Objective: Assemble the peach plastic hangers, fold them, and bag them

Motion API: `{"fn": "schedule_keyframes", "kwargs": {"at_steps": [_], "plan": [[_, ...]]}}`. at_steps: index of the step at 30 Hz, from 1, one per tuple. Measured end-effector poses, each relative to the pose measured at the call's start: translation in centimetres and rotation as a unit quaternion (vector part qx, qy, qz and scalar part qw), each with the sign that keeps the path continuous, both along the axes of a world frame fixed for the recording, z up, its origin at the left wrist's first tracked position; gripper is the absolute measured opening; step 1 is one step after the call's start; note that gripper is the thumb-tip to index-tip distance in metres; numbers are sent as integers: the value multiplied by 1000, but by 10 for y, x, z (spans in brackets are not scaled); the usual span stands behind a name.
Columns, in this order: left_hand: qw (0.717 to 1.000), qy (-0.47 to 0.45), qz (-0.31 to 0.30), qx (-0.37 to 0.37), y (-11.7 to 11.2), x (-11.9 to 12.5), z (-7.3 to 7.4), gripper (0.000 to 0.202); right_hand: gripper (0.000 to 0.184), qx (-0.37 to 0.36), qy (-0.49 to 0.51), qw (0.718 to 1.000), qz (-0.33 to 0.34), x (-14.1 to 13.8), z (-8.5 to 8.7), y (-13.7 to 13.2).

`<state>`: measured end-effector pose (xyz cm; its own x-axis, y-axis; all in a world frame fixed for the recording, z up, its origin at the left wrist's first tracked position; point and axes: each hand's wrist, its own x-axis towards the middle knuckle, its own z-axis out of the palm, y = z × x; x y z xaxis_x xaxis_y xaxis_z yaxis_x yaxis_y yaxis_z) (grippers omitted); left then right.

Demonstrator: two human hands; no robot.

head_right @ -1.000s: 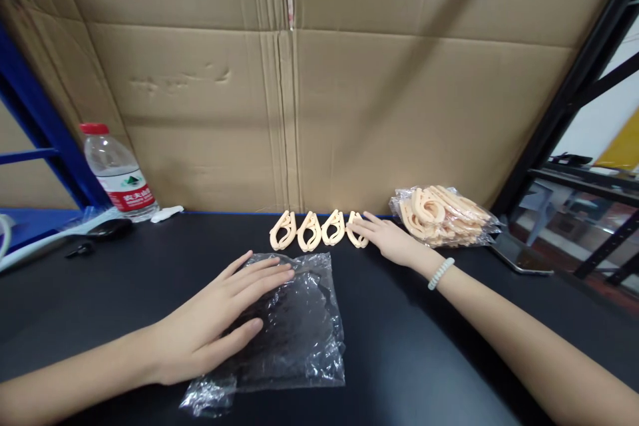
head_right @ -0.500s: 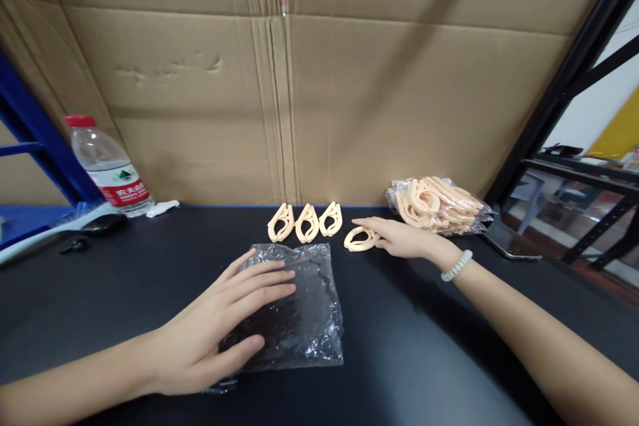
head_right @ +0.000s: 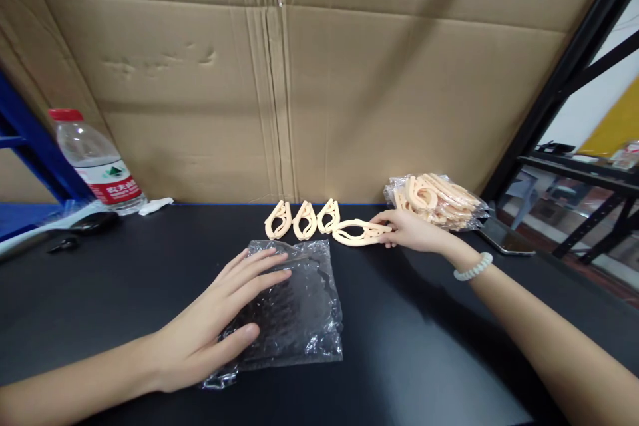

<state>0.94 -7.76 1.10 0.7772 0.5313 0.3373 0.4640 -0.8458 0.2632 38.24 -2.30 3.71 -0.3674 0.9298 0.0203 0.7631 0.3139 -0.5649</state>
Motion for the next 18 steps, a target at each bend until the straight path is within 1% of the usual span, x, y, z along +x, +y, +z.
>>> {"fn": "schedule_keyframes", "kwargs": {"at_steps": [2,4,7,9,12,15,18], "plan": [[1000,1,2,3,0,0,-1,50,41,-50,62,997,-11,0,3,0],[1000,3,6,4,0,0,-1,49,47,-64,100,992,-33,0,9,-2],[1000,2,12,2,-1,1,-2,49,54,-76,129,987,-65,-3,24,-12],[1000,4,15,0,-1,1,-2,48,53,-92,144,984,-58,-6,35,-22],[1000,12,18,-3,-1,1,-2,47,46,-125,147,981,-25,-11,48,-37],[1000,12,22,-4,-1,2,-1,47,41,-166,134,977,-9,-15,51,-48],[1000,12,27,-4,-2,3,-1,46,35,-198,137,971,-3,-21,47,-52]]}}
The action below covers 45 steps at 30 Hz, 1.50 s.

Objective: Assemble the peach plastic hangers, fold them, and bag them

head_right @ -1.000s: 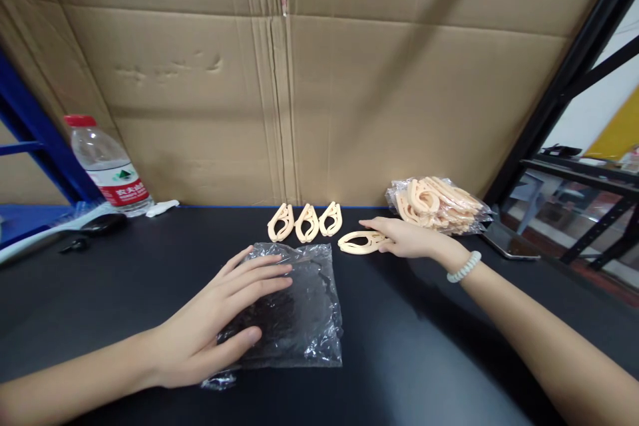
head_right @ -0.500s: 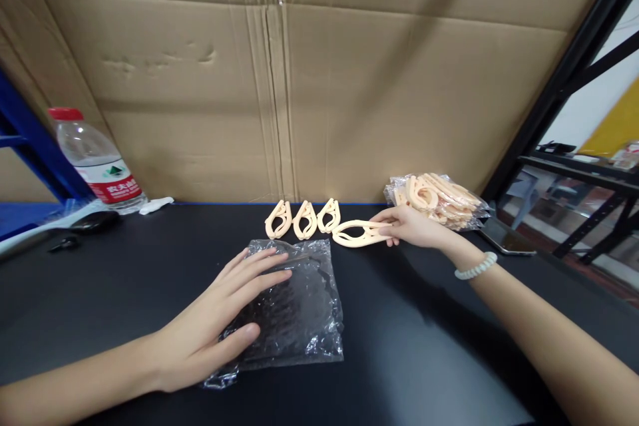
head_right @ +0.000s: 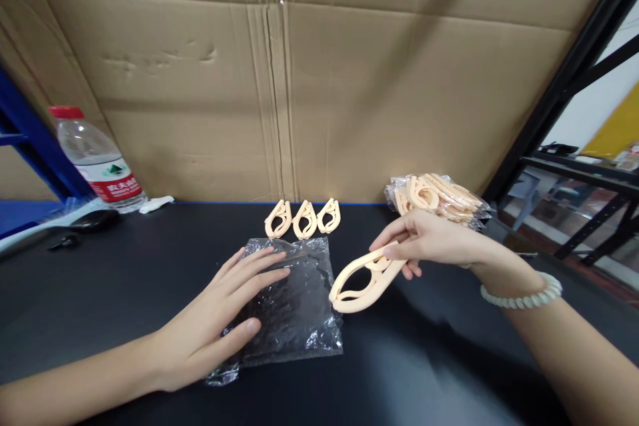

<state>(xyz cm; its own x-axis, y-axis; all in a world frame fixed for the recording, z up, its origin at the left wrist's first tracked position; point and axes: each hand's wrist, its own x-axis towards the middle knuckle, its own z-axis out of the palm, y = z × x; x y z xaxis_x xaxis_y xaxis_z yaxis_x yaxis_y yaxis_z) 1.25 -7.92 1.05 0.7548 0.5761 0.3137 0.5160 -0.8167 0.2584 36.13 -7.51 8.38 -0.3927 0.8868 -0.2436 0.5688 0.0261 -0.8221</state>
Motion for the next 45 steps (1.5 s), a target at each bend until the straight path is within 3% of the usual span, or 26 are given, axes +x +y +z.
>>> {"fn": "schedule_keyframes", "kwargs": {"at_steps": [8,14,18,21,24,27,31,38,42,45], "plan": [[1000,-5,13,15,-1,1,-1,45,34,-65,91,994,-14,-26,-15,-4],[1000,-4,17,8,-2,2,0,44,36,-106,207,972,-34,-55,-39,-10],[1000,-6,19,10,-3,3,1,44,33,-101,179,978,20,-61,-43,-14],[1000,-7,19,10,-3,3,1,45,36,-80,125,986,79,-57,-40,-16],[1000,-5,18,7,-2,3,0,45,43,-43,95,991,79,-58,-41,-18],[1000,-9,19,3,-2,2,-2,46,43,42,66,995,58,-65,-46,-21],[1000,-9,16,-6,-1,2,-3,47,37,176,19,979,98,-73,-54,-22],[999,-11,19,-24,-2,1,-2,49,67,217,-21,961,168,-70,-55,-21],[986,-113,92,-82,0,0,-2,50,73,238,-38,954,176,-68,-60,-20],[933,-248,154,-208,0,1,-5,53,69,248,-33,953,172,-68,-64,-19]]}}
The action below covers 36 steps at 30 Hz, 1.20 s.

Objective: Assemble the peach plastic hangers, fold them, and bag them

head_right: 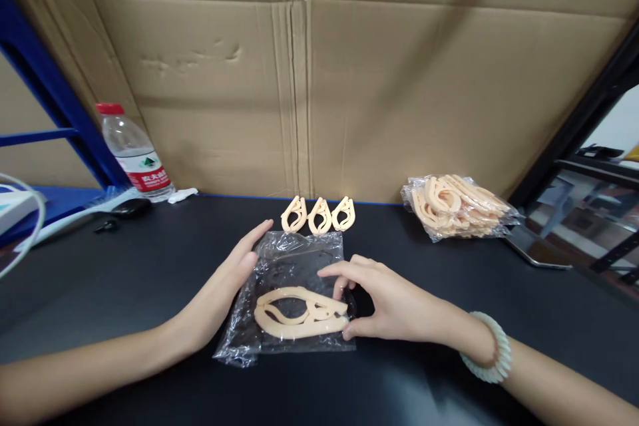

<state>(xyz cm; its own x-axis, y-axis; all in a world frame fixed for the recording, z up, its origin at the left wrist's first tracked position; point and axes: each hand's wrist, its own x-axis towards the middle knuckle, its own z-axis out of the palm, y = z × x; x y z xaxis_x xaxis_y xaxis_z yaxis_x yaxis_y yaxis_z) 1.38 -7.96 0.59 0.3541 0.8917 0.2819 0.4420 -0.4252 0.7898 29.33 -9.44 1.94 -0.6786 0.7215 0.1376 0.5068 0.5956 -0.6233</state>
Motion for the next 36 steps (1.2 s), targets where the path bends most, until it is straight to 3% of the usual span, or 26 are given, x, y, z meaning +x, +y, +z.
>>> {"fn": "schedule_keyframes", "kwargs": {"at_steps": [2,5,17,21,23,26,28,31,34,36], "plan": [[994,-79,23,-69,-2,2,-2,56,66,10,4,1000,-1,-1,-2,0],[987,-121,35,-97,-5,5,-4,59,62,28,15,1000,-1,-4,-4,0],[997,-41,17,-65,-9,6,0,59,52,71,59,996,-11,-18,-15,-2],[997,-32,17,-61,-10,6,-1,59,58,61,61,996,-5,-19,-13,-4],[997,-30,21,-61,-11,5,-1,58,50,66,72,995,4,-15,-9,-5],[997,-25,27,-63,-8,3,0,57,37,131,128,983,-15,-2,-4,1],[999,-12,23,-45,-4,1,1,55,39,182,154,968,-71,10,-1,15],[1000,20,-4,7,5,-2,0,49,38,225,82,960,-147,25,3,52],[998,44,-24,50,11,-4,-3,45,55,283,-106,945,-121,32,8,99],[996,50,-24,74,11,-4,-4,45,63,269,-164,945,-94,32,9,128]]}}
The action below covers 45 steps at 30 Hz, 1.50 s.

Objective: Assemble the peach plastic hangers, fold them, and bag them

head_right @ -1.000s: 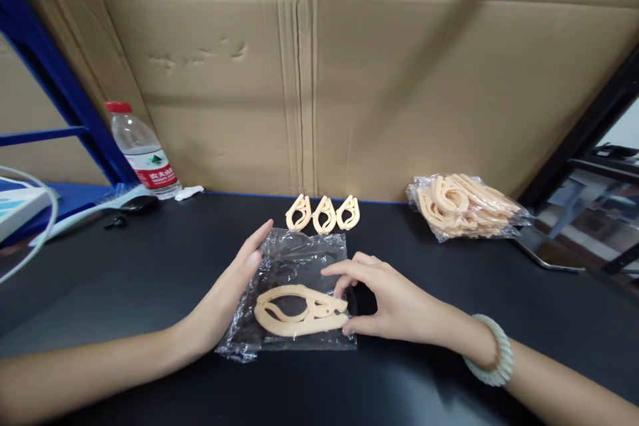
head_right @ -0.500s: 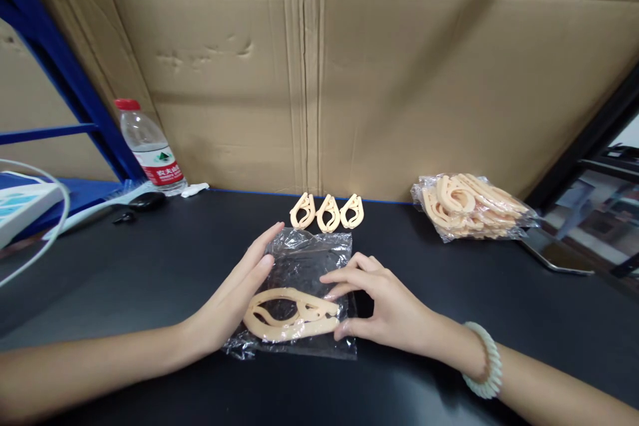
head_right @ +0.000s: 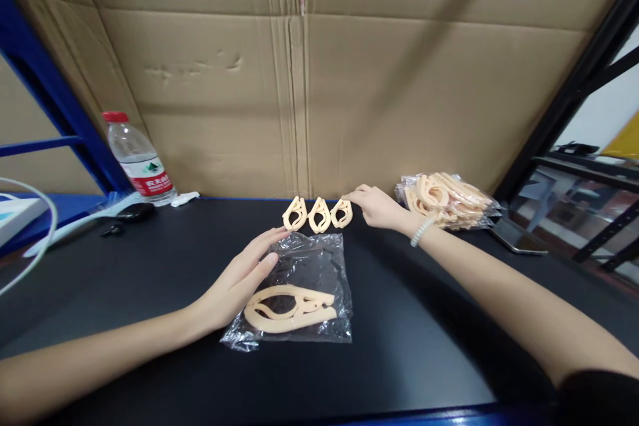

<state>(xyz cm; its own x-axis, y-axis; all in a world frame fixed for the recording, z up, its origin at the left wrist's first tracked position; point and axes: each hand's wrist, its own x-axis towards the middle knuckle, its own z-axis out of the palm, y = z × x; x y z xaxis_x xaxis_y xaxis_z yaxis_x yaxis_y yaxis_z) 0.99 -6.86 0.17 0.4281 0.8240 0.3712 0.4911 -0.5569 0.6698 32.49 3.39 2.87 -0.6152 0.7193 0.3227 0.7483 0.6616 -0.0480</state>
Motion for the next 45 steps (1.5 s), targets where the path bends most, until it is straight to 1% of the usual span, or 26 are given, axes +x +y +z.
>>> {"fn": "schedule_keyframes", "kwargs": {"at_steps": [2,4,5,7,10,15,18,20,22,24,26,29,30,31,32,33,35,37,42,45], "plan": [[1000,2,3,17,-1,0,0,45,72,-24,-40,999,10,-4,-1,22],[1000,4,5,23,-3,0,1,44,78,-48,-70,996,19,-8,-3,35],[1000,3,5,23,-4,-1,1,44,78,-58,-79,995,21,-9,-4,38],[1000,0,0,21,-5,-1,2,44,68,-75,-86,993,18,-7,-5,38],[1000,-8,-8,11,-6,-2,2,44,53,-111,-74,991,4,5,-2,23],[1000,-21,-14,-10,-8,-1,5,43,42,-182,-14,983,-21,34,4,-27],[999,-27,-15,-18,-9,0,7,42,41,-223,20,974,-37,45,5,-50],[999,-30,-15,-19,-8,1,8,42,44,-260,76,961,-57,48,5,-59],[999,-33,-13,-21,-7,2,8,42,42,-304,151,937,-78,49,3,-64],[999,-34,-11,-26,-7,2,7,42,34,-353,213,907,-85,48,2,-68],[999,-35,-8,-30,-6,2,7,42,30,-417,283,859,-87,45,2,-72],[999,-38,-4,-36,-4,2,5,43,30,-508,399,758,-95,41,4,-78],[998,-39,-2,-40,-4,1,5,43,31,-526,420,733,-99,40,5,-79],[998,-40,-1,-45,-4,1,4,43,31,-539,433,715,-102,40,6,-80],[998,-41,0,-50,-3,1,4,43,32,-547,441,704,-105,39,7,-81],[998,-43,0,-54,-3,0,4,43,34,-549,446,698,-109,39,8,-82],[997,-47,0,-60,-3,0,4,43,41,-540,450,702,-114,39,12,-84],[997,-48,-1,-61,-3,0,4,43,45,-525,450,714,-108,39,16,-87],[995,-45,35,-77,-8,0,0,43,44,-505,431,743,-81,38,31,-101],[995,-40,43,-75,-12,0,-2,45,43,-490,422,757,-93,35,43,-111]]}}
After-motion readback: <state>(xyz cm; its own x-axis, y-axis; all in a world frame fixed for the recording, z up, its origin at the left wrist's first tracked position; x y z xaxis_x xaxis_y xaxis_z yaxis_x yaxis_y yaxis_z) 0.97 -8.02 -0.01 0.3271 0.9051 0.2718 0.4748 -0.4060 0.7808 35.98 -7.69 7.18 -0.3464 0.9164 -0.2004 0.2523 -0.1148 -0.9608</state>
